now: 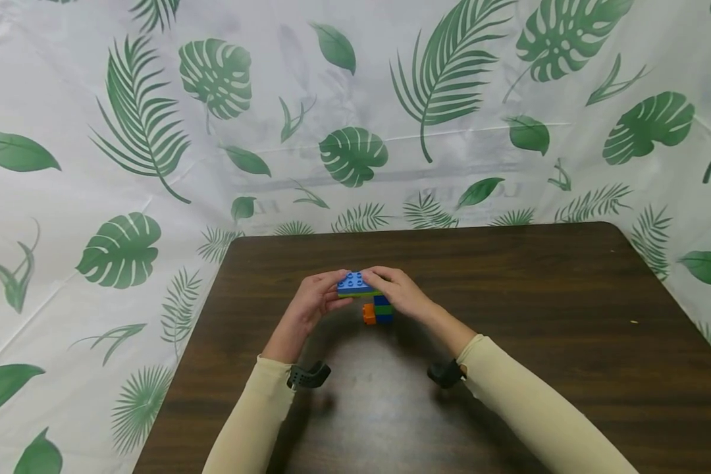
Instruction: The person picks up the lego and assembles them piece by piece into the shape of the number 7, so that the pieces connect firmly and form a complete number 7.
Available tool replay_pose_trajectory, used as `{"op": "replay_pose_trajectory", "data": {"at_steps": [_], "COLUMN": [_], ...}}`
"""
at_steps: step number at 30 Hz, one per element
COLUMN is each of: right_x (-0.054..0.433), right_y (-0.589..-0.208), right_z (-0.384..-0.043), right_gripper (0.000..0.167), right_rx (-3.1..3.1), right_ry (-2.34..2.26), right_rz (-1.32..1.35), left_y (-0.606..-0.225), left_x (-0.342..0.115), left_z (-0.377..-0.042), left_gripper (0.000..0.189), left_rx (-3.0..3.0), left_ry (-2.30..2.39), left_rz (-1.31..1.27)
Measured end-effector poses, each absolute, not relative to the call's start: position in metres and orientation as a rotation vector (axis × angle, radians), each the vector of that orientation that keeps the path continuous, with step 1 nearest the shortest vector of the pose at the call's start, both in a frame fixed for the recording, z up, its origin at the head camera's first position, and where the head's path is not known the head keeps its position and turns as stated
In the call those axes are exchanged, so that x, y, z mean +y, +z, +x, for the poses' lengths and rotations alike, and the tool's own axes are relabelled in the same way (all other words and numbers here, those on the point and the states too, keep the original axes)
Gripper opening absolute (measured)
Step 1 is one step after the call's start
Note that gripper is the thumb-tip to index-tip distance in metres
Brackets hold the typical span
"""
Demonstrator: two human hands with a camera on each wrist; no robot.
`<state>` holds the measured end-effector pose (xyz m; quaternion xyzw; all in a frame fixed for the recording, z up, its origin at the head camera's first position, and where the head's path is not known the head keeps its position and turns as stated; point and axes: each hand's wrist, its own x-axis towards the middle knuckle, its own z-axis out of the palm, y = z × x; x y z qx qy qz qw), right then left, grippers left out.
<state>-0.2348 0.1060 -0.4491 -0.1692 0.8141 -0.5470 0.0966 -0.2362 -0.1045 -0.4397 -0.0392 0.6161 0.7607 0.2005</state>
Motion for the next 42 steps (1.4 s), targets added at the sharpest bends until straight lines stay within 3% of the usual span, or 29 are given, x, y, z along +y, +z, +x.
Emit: {"op": "replay_pose_trajectory", "data": {"at_steps": [9,22,29,36,42], "right_x": [0.105,0.103,0.104,0.103,0.103], "right_y": [-0.451,-0.416,-0.417,-0.452,-0.453], "right_z": [-0.240,-0.219,-0.220,-0.238,-0.239], "right_gripper": [0.040,0.038,0.039,0.043,0.039], "right_rx": [2.290,2.226,2.254,2.288,2.276], "right_ry": [-1.686,-1.713,-1.685,-1.697,-1.740], "right_rz": [-0.444,-0.423,-0.419,-0.393,-0.374], "left_y": [-0.439,-0.437,-0.438,-0.440,-0.441], "left_x": [-0.104,-0.103,-0.103,-0.104,-0.103], "left_z": [-0.237,-0.235,-0.235,-0.234,-0.235], "left_gripper": [0.042,0.037,0.037,0.038,0.040], "left_rx": [1.731,1.763,1.762,1.744,1.739], "left_ry": [2.118,2.127,2.132,2.151,2.168], "left_rz": [-0.124,-0.077,-0.082,-0.085,-0.066]}}
